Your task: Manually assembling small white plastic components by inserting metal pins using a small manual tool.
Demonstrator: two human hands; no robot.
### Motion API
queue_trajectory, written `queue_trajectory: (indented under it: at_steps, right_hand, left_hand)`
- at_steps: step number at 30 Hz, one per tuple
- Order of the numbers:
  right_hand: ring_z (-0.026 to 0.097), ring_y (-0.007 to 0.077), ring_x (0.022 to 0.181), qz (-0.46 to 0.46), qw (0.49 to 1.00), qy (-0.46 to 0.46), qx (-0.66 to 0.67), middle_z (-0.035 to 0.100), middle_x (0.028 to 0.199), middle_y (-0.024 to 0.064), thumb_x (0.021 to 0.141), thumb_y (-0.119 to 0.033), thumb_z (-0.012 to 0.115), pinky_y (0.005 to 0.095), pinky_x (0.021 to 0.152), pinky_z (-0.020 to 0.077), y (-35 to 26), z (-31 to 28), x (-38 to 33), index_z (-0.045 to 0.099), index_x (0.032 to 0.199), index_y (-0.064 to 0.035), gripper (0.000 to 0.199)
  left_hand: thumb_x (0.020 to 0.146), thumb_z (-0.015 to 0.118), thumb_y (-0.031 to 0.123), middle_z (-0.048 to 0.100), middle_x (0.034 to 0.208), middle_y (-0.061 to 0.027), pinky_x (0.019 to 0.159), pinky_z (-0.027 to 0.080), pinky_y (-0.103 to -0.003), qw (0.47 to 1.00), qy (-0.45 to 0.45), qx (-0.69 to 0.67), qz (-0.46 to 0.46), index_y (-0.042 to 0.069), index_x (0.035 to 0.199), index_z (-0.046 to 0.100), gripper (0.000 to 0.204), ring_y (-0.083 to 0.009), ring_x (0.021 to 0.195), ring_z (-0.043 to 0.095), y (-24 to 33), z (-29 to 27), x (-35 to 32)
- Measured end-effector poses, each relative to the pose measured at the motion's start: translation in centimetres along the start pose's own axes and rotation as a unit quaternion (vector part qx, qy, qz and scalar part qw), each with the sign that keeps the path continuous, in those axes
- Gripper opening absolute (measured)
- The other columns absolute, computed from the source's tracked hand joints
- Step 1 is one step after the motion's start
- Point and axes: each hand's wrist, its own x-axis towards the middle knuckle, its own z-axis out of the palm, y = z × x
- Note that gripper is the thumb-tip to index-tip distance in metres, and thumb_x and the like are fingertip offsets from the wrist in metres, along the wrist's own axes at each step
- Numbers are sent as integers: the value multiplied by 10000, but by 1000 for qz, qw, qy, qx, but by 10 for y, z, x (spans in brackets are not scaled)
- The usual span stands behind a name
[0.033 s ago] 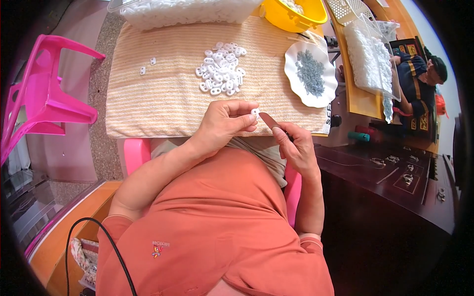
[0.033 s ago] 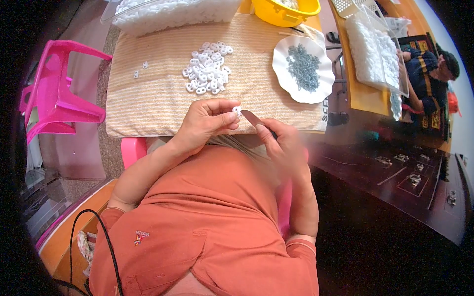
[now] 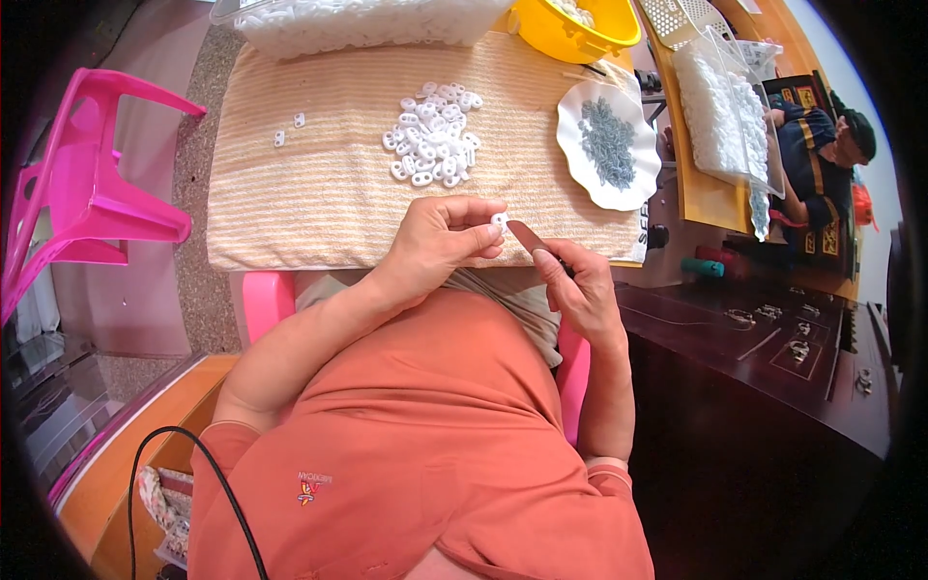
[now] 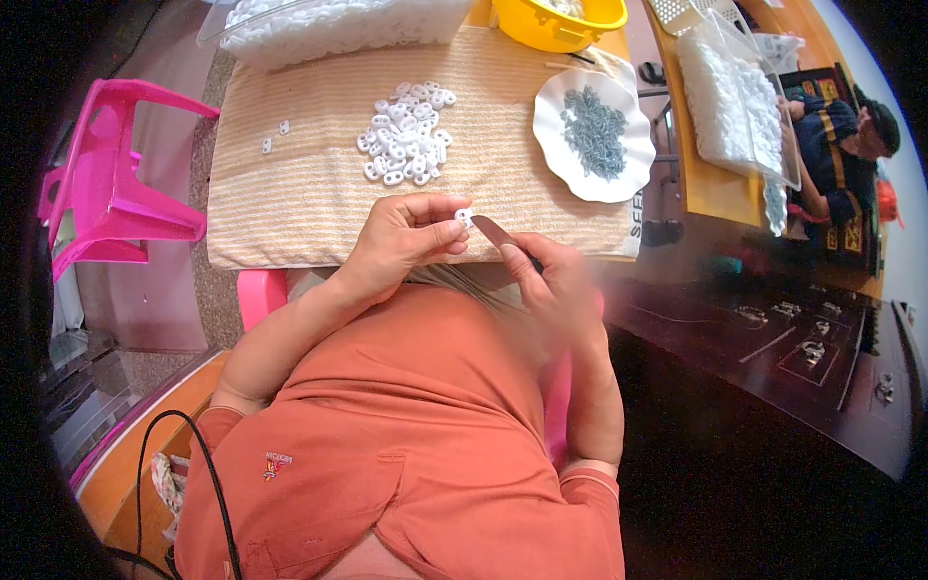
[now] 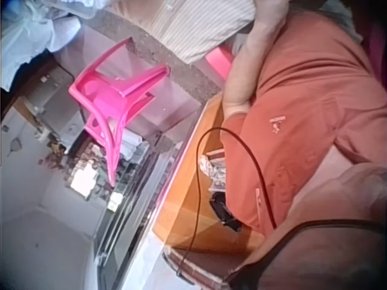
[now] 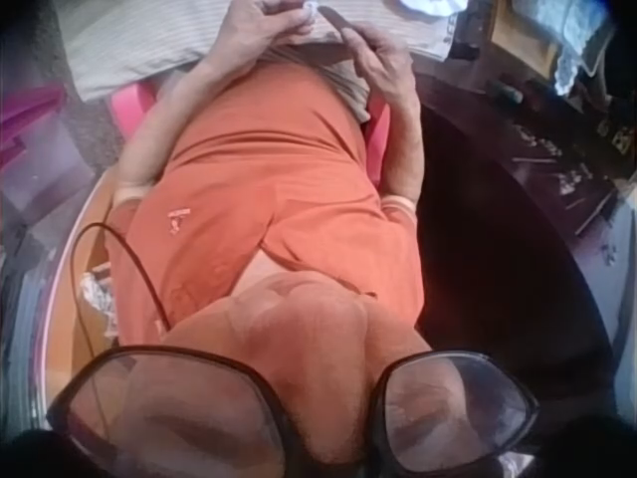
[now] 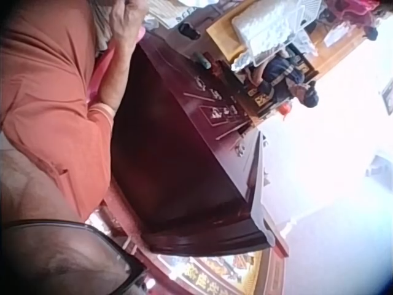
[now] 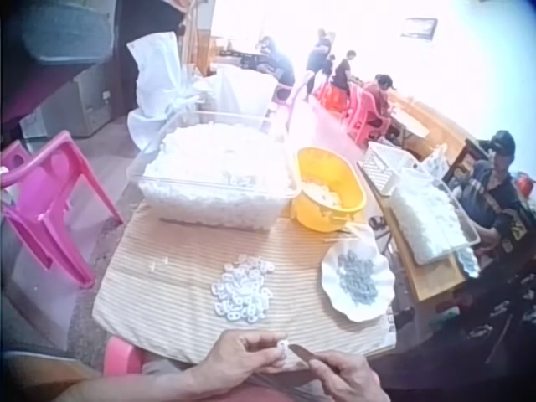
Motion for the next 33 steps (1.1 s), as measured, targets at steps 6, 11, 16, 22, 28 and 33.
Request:
queue_trajectory:
  at_steps: [6,11,16,22,28,33]
  right_hand:
    - [520,83,563,28,998,-30,51,626,698,34,931,-177,597,242,508,417,2,-3,1,663,1040,16,231]
    - [462,50,489,36,996,-33,77,600,672,4,928,-173,602,227,442,366,5,-2,1,671,1038,2,217]
    - [522,81,540,51,994,-52,81,635,704,37,922,-151,604,239,495,412,4,-2,1,671,1036,2,203]
    - [623,147,726,-30,999,10,25,690,819,123,913,-110,600,278,664,480,-3,8,-1,657,1044,26,197]
    - [446,27,450,-72,996,39,47,509,602,-32,938,-116,591,206,407,334,5,15,-2,650,993,22,160]
    - [442,23,451,-91,994,41,41,507,601,-34,938,-98,583,204,407,323,3,18,-2,652,990,19,145]
  left_hand:
    - [900,617,48,647,947,-74,750,549,-223,1000,-8,28,4,-46,1196,577,313,-111,814,639,-1,-1,0]
    - [901,616,47,653,947,-76,751,550,-220,999,-17,39,6,-50,1198,574,315,-110,816,643,-1,-2,0]
    - [902,618,54,654,938,-73,740,553,-216,999,-15,34,5,-39,1197,578,312,-109,804,647,-3,-2,1]
    - [903,624,66,656,913,-64,726,557,-222,1000,-5,13,15,-31,1168,593,285,-109,792,647,-3,-1,1]
    - [902,637,92,662,896,-60,718,561,-231,1000,4,-25,-7,-19,1143,608,267,-113,777,652,-1,1,0]
    - [909,634,116,665,867,-57,695,561,-230,999,6,-34,-15,-13,1067,625,204,-112,752,652,-1,0,2]
